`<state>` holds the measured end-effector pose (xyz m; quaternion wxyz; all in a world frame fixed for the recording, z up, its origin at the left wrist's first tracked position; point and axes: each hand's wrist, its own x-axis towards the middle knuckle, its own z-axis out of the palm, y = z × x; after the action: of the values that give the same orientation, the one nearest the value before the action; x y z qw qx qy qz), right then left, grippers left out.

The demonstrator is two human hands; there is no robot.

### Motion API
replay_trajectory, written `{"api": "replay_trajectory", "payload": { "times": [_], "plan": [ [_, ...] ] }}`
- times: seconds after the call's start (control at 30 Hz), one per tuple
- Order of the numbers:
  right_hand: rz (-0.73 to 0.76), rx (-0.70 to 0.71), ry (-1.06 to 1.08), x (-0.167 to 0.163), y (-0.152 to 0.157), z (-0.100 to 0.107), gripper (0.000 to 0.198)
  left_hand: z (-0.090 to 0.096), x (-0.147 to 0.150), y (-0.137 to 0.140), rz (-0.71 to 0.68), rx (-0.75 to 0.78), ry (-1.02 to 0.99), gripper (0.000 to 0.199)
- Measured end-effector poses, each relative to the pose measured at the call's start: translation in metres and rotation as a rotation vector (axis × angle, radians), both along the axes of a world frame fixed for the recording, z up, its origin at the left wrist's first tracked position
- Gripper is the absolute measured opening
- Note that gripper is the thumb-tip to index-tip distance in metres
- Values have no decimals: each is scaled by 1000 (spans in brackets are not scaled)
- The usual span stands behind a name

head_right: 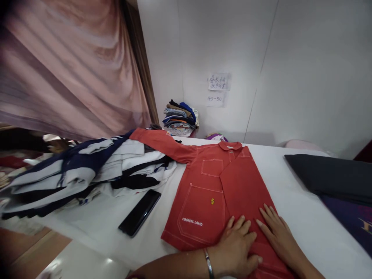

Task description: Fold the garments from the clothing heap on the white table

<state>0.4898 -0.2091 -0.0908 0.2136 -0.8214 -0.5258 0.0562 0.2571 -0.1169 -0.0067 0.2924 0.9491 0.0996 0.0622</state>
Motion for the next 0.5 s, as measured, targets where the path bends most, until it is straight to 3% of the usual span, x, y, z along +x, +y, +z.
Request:
{"api": "replay_trajectory", "payload": {
  "times": [0.07,0.13,0.23,0.37,0.5],
  "plan": [
    [11,21,38,2,-2,-2,68,11,-2,11,10,-94,0,67],
    [7,37,49,5,0,-4,62,30,-9,36,115,-170,-61,68],
    [8,50,45,9,2,-10,55,67,-32,104,442,-167,-270,54],
    [48,124,19,19,1,-29,52,121,-84,223,1097,-120,-478,41],
    [145,205,-32,34,0,-50,44,153,-134,307,1368,-51,-572,44]
  ]
}}
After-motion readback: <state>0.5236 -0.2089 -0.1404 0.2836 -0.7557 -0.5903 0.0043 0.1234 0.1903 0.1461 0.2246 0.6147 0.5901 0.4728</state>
